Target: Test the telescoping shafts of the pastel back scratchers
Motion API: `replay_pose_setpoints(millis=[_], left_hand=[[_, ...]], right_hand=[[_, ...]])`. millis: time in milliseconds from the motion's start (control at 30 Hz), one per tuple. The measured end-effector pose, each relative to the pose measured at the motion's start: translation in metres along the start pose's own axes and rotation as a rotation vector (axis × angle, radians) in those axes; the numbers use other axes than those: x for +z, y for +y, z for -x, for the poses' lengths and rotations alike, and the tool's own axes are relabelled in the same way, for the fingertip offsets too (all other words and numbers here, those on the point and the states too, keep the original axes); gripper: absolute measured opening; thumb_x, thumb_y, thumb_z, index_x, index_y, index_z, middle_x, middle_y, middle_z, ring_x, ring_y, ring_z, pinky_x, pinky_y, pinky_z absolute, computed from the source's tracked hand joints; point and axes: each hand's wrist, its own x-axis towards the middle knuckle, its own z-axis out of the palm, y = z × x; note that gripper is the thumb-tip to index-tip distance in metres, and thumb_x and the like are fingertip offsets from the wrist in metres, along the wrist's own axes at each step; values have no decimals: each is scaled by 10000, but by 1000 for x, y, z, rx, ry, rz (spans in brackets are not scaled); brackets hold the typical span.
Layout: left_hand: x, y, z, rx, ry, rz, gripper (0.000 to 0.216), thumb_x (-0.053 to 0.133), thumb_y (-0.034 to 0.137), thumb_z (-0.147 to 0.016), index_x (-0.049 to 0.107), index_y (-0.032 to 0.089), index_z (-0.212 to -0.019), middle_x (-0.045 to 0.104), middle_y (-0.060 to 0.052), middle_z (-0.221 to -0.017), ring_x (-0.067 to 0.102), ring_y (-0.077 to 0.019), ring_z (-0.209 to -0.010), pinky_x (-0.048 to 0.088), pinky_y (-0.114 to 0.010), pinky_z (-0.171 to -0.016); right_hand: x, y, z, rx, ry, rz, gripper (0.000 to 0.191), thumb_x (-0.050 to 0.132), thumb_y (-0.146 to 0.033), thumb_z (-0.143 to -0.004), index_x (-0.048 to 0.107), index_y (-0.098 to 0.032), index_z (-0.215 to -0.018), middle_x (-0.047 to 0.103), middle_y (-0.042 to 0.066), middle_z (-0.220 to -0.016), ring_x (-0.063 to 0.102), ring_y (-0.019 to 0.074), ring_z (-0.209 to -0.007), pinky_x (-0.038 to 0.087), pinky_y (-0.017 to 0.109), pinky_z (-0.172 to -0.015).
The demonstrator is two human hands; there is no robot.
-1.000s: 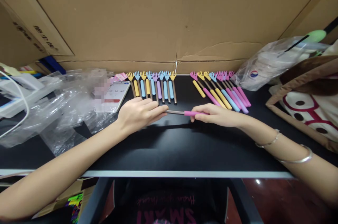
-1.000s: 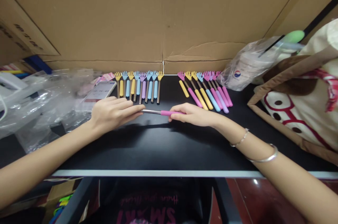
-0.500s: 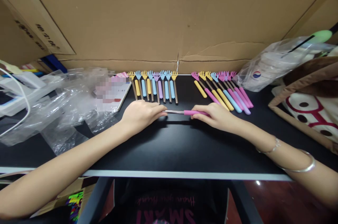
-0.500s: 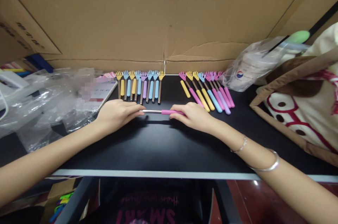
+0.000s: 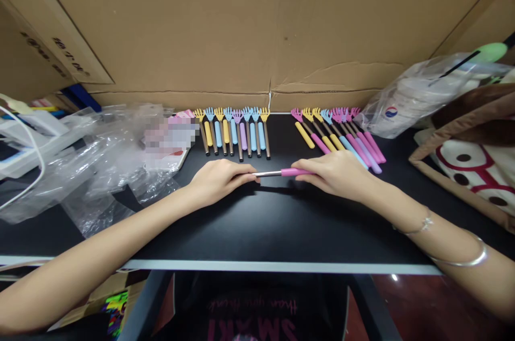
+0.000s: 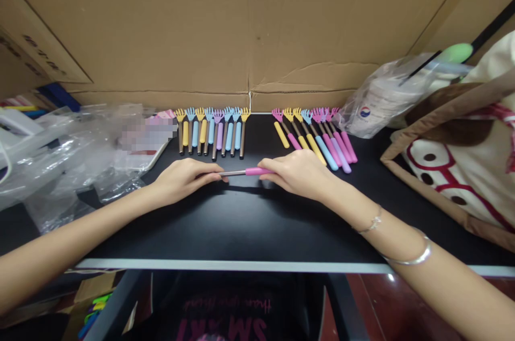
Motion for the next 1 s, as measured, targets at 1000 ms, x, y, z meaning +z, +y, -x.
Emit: replay_pose_setpoints(millis=[1000], left_hand=[[6, 1, 0, 33, 109, -82, 315, 413, 456, -949, 665, 304, -1062, 715, 47, -794, 648, -130, -688, 350, -207, -548]], right_hand=[[-5, -2, -2, 82, -134, -111, 436, 329, -499, -953, 669, -228, -958, 702, 33, -727, 603, 134, -612, 264, 255, -530]])
